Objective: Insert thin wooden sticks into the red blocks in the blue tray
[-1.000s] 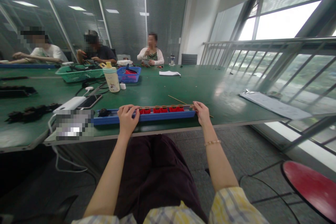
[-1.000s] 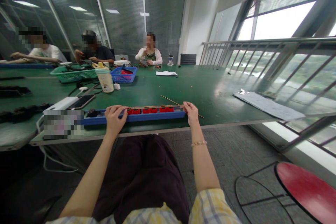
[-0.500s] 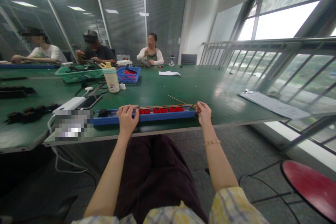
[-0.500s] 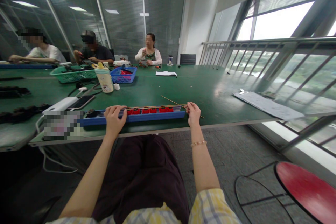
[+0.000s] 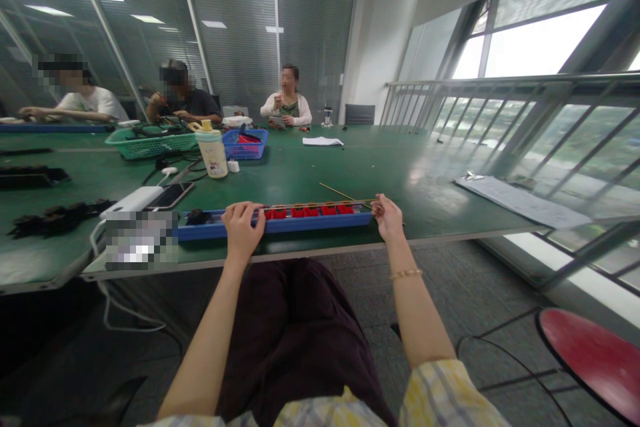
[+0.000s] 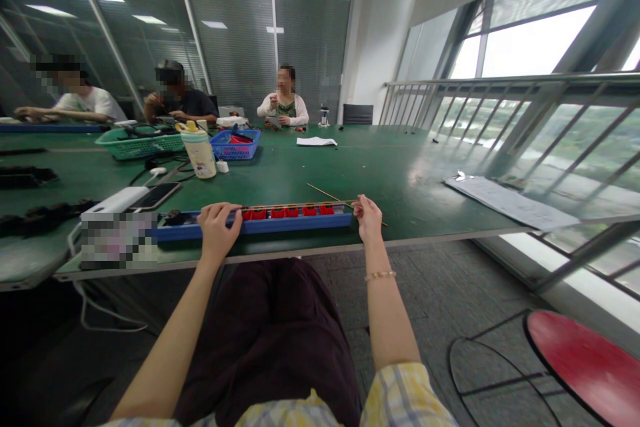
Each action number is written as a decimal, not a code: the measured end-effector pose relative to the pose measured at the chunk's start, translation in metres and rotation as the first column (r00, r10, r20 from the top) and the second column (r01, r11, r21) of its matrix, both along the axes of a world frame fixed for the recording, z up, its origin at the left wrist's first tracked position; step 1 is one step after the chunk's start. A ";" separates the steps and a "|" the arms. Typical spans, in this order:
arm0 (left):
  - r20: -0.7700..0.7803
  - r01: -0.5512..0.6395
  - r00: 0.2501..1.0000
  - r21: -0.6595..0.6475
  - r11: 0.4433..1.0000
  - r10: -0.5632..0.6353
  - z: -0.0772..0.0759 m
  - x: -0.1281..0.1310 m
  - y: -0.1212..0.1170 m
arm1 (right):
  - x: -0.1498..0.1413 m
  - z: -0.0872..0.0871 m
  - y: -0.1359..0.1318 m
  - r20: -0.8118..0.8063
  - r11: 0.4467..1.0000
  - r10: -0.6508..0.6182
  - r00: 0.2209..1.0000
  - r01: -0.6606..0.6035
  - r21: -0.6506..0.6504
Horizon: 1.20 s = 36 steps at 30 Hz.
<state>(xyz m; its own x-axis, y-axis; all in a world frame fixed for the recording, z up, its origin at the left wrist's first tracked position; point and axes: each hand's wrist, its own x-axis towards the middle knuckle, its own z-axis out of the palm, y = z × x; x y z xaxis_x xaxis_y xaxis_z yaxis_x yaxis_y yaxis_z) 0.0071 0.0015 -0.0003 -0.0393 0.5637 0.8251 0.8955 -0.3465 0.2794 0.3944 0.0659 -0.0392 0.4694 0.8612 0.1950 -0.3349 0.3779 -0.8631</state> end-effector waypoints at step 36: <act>-0.025 -0.033 0.999 0.007 0.999 0.033 -0.001 0.001 0.001 | 0.004 0.004 -0.002 -0.129 0.983 -0.183 0.975 0.185 0.008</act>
